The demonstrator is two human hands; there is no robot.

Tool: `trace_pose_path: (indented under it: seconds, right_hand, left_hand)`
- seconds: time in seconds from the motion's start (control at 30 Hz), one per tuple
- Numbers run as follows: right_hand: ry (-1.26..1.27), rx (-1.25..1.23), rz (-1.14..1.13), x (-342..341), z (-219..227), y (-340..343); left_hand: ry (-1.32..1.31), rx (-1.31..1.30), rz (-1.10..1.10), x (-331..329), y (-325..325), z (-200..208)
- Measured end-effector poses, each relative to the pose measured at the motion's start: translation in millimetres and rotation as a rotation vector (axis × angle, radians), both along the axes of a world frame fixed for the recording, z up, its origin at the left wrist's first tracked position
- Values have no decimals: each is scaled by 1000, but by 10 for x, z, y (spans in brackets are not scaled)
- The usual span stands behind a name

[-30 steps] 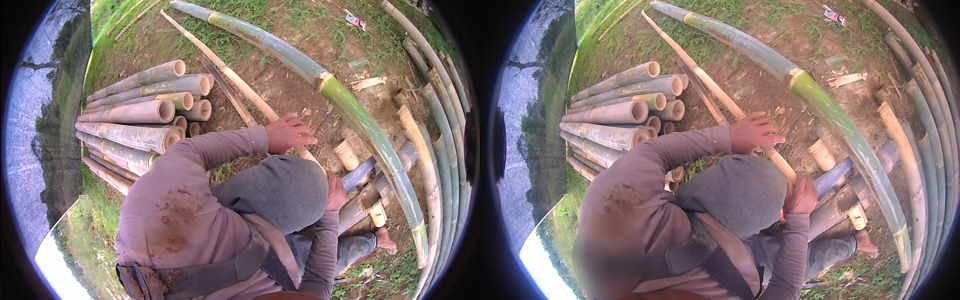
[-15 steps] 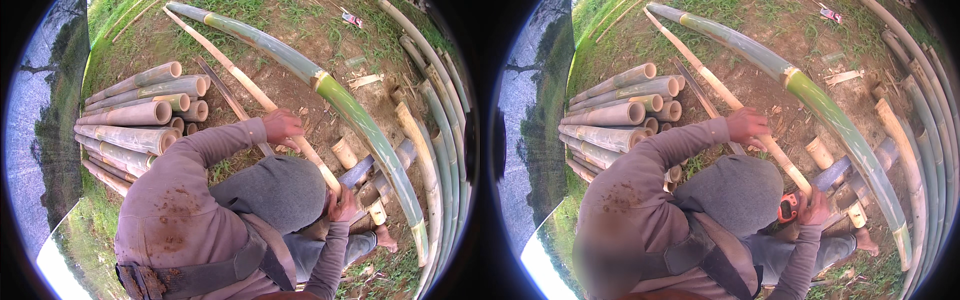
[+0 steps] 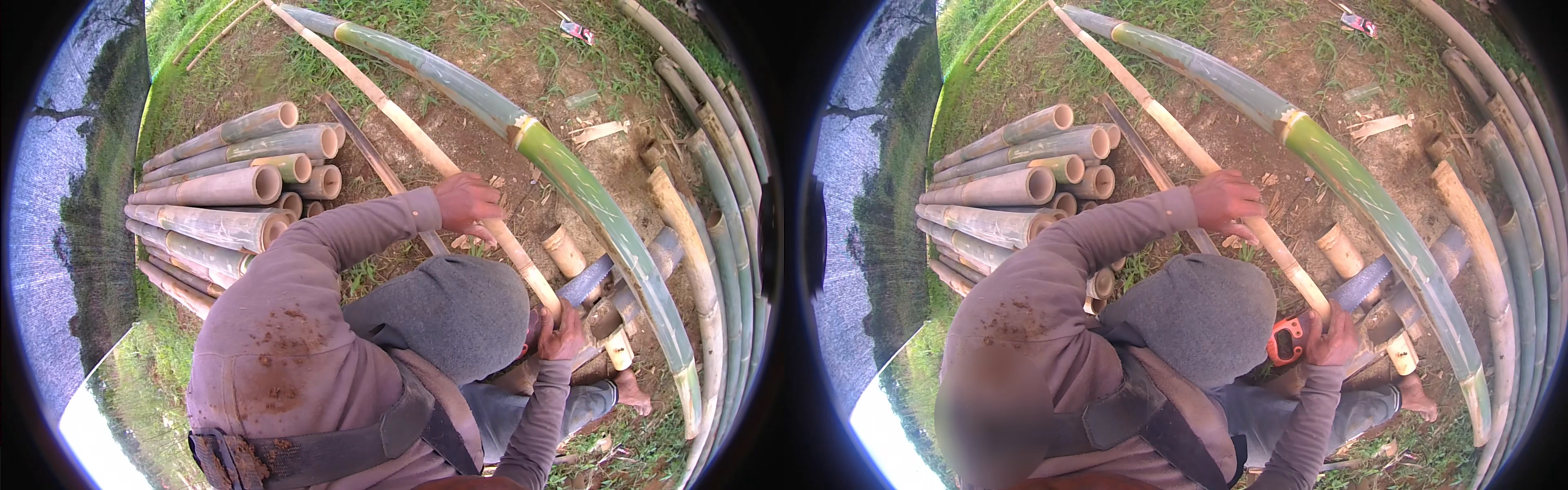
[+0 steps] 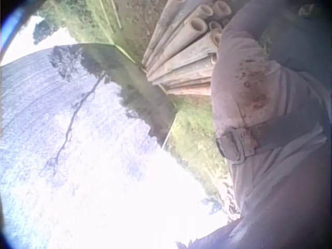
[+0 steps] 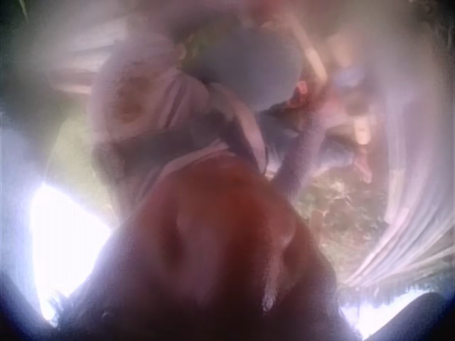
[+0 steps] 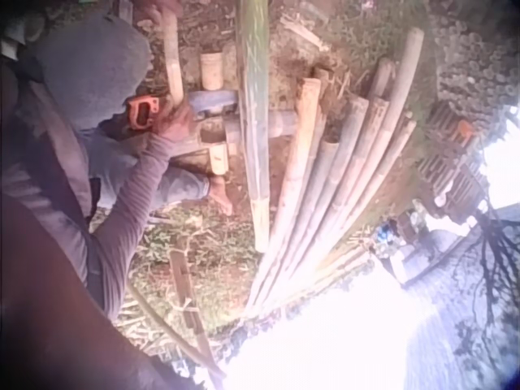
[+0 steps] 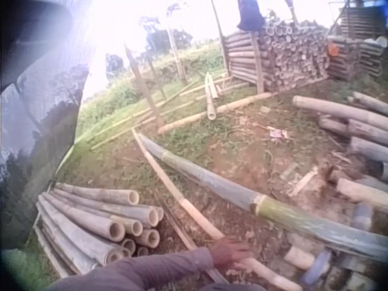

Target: The person uses a hand saw to cut long bamboo poles into shorter sections. They position each pole on a makeshift wooden stand, saw through it, and then move the cut pieces aside to a pile.

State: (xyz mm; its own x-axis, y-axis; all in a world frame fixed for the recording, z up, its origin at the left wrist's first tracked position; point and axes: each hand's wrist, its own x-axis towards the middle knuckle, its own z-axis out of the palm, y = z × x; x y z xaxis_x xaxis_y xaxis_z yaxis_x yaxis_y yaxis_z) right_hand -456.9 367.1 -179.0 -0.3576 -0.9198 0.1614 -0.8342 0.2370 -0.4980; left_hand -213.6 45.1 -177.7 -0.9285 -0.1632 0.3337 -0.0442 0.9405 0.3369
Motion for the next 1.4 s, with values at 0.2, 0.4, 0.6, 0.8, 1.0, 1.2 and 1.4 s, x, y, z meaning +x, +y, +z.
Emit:
trace_pose_path:
  seconds: [0.2,0.4,0.6,0.8,1.0,1.2,1.4]
  right_hand:
    - [28,21,8,-139,38,41]
    - [49,40,16,-231,76,46]
    - [56,54,24,-296,128,44]
    - [50,50,30,-407,165,-14]
    - [50,42,21,-464,255,-128]
    - [89,-14,32,-607,372,-168]
    - [129,-36,30,-801,563,-379]
  left_hand:
    - [9,37,-2,-116,32,-8]
    - [17,28,5,-189,64,2]
    - [21,56,9,-249,80,1]
    - [15,48,29,-338,50,-38]
    - [-104,88,99,-348,-11,-2]
    - [-7,91,50,-594,-50,121]
    - [24,41,65,-648,-198,294]
